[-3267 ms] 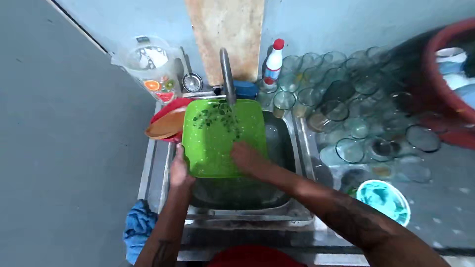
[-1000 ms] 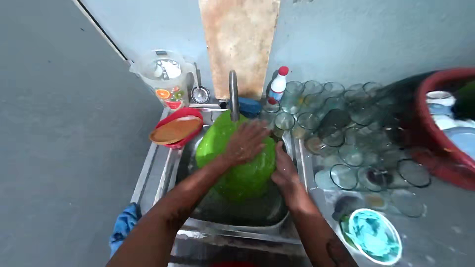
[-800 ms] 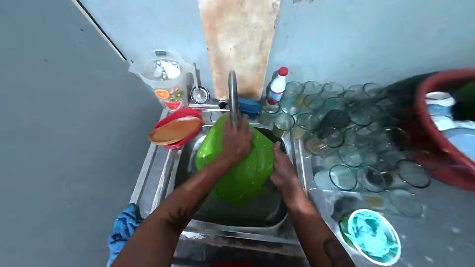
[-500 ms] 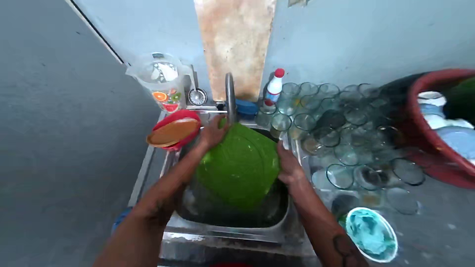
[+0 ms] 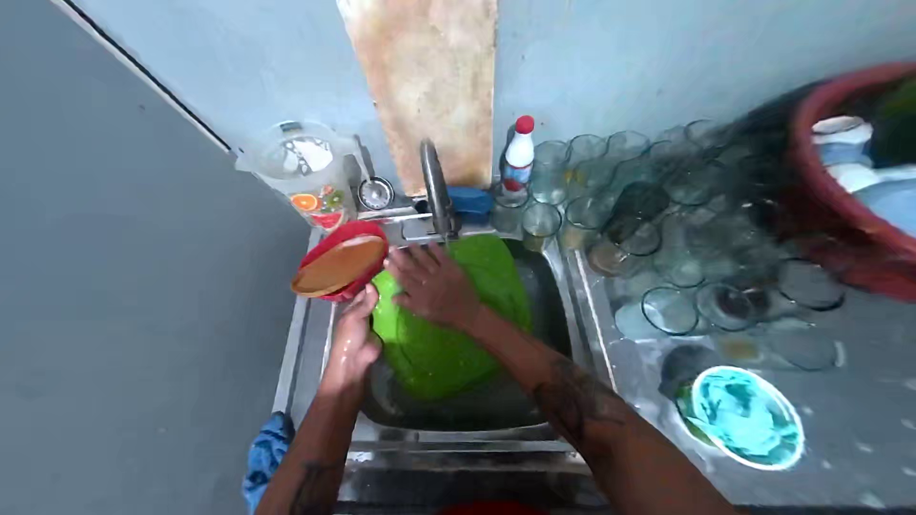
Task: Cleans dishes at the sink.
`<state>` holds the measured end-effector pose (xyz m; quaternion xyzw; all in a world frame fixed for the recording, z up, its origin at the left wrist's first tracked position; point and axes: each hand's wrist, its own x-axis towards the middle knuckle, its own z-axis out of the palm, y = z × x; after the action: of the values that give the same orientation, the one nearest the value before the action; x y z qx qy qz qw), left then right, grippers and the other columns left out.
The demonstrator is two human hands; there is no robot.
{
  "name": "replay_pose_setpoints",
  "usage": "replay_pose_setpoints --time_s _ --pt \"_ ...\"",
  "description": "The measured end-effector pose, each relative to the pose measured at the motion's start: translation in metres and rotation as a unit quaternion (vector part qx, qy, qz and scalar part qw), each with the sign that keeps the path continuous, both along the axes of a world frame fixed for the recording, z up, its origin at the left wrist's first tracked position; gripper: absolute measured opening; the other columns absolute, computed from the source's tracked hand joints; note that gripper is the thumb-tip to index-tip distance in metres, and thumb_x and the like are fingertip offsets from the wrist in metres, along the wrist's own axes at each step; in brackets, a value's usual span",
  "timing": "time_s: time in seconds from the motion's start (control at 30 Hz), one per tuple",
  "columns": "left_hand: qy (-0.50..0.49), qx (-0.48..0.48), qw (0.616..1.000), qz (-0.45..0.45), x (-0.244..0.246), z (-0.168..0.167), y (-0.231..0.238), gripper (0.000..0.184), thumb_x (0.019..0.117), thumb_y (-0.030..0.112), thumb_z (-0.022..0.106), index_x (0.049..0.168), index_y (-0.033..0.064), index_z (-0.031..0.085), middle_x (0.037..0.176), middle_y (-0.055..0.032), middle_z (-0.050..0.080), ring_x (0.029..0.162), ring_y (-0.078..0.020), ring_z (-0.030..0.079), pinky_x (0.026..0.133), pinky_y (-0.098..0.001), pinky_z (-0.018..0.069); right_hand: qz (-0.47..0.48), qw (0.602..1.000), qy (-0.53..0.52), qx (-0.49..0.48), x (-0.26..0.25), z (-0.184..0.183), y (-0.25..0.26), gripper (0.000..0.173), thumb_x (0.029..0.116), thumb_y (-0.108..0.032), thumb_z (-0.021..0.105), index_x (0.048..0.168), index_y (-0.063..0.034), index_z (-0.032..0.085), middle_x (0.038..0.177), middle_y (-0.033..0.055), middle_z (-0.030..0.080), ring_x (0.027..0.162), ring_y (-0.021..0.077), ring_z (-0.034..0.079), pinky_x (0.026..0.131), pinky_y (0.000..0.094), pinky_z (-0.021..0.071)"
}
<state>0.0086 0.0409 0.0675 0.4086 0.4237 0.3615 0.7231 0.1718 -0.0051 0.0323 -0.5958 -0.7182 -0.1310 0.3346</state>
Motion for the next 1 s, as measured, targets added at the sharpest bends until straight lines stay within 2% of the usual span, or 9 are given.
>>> replay_pose_setpoints --time_s 0.2,0.3,0.4,0.47,0.6,0.7,0.83,0.9,1.0 --pt "-0.12 -0.037 0.987 0.097 -0.014 -0.002 0.006 0.037 0.1125 0.03 0.028 0.134 0.0095 0.05 0.112 -0.0098 0.069 0.103 -0.0214 0.069 0.089 -0.0461 0.0596 -0.245 0.951 0.154 -0.105 0.032 -0.001 0.0 0.073 0.1058 -0.047 0.045 0.152 0.0097 0.038 0.16 0.0342 0.032 0.15 0.0492 0.03 0.122 0.0617 0.0259" --pt "-0.128 -0.048 0.985 0.1 0.002 -0.012 0.001 0.04 0.1127 0.032 0.027 0.135 0.0063 0.048 0.112 -0.0124 0.068 0.102 -0.0234 0.069 0.088 -0.0475 0.0595 -0.127 0.979 0.118 -0.107 -0.025 -0.007 -0.013 0.074 0.1032 -0.047 0.051 0.154 0.0056 0.039 0.165 0.026 0.029 0.155 0.0399 0.024 0.126 0.0604 0.018" --pt "-0.161 -0.078 0.977 0.117 0.005 -0.008 0.001 0.042 0.1121 0.037 0.025 0.131 0.0093 0.049 0.107 -0.0093 0.069 0.097 -0.0209 0.07 0.084 -0.0454 0.0609 0.021 0.994 0.04 -0.1 -0.051 -0.019 -0.055 0.063 0.1024 -0.045 0.056 0.148 -0.0008 0.052 0.158 0.0152 0.047 0.149 0.0302 0.041 0.123 0.0559 0.0301" --pt "-0.177 -0.077 0.973 0.125 -0.006 -0.004 0.006 0.044 0.1117 0.041 0.024 0.132 0.0113 0.05 0.11 -0.0081 0.069 0.102 -0.0209 0.069 0.088 -0.0474 0.06 0.016 0.996 0.01 -0.085 -0.022 -0.032 -0.078 0.057 0.1046 -0.045 0.05 0.146 -0.0061 0.056 0.156 0.0092 0.051 0.146 0.0278 0.046 0.12 0.055 0.0346" --pt "-0.149 -0.08 0.977 0.133 -0.018 0.003 0.004 0.043 0.1115 0.041 0.025 0.131 0.0122 0.051 0.109 -0.0064 0.069 0.102 -0.0193 0.069 0.088 -0.0464 0.06 -0.124 0.981 0.096 -0.116 0.06 -0.027 -0.062 0.062 0.1052 -0.04 0.051 0.153 -0.0014 0.044 0.161 0.0271 0.036 0.148 0.047 0.036 0.118 0.0617 0.0327" --pt "-0.136 -0.055 0.984 0.104 -0.003 -0.004 -0.003 0.039 0.1124 0.034 0.027 0.133 0.0093 0.049 0.111 -0.0095 0.069 0.103 -0.0213 0.069 0.089 -0.0472 0.0597 -0.204 0.969 0.11 -0.089 0.063 -0.014 -0.016 0.073 0.1047 -0.049 0.049 0.155 0.002 0.039 0.159 0.0334 0.034 0.147 0.0493 0.036 0.119 0.06 0.0331" --pt "-0.139 -0.054 0.986 0.072 0.018 -0.008 -0.01 0.039 0.113 0.03 0.023 0.128 0.0062 0.05 0.102 -0.0086 0.07 0.093 -0.0189 0.071 0.082 -0.0419 0.0615 -0.076 0.988 0.077 -0.111 -0.014 0.009 -0.006 0.069 0.1041 -0.044 0.051 0.154 0.0015 0.041 0.164 0.0215 0.034 0.156 0.0357 0.025 0.127 0.056 0.0162" --pt "-0.156 -0.065 0.983 0.072 0.019 -0.007 -0.009 0.042 0.1127 0.033 0.02 0.124 0.0082 0.052 0.097 -0.0063 0.071 0.087 -0.0162 0.072 0.076 -0.0385 0.063 0.011 0.994 0.038 -0.101 -0.042 -0.006 -0.04 0.063 0.1034 -0.042 0.053 0.15 0.0001 0.048 0.161 0.0175 0.041 0.153 0.0314 0.034 0.125 0.0541 0.0249" --pt "-0.163 -0.08 0.979 0.096 0.004 -0.002 -0.006 0.042 0.1122 0.038 0.022 0.132 0.0111 0.047 0.109 -0.0086 0.068 0.101 -0.0212 0.069 0.086 -0.0476 0.06 0.071 0.993 -0.042 -0.087 -0.022 -0.026 -0.108 0.075 0.0899 -0.049 0.073 0.145 -0.0024 0.054 0.154 0.0163 0.051 0.146 0.0324 0.046 0.119 0.0561 0.0365"
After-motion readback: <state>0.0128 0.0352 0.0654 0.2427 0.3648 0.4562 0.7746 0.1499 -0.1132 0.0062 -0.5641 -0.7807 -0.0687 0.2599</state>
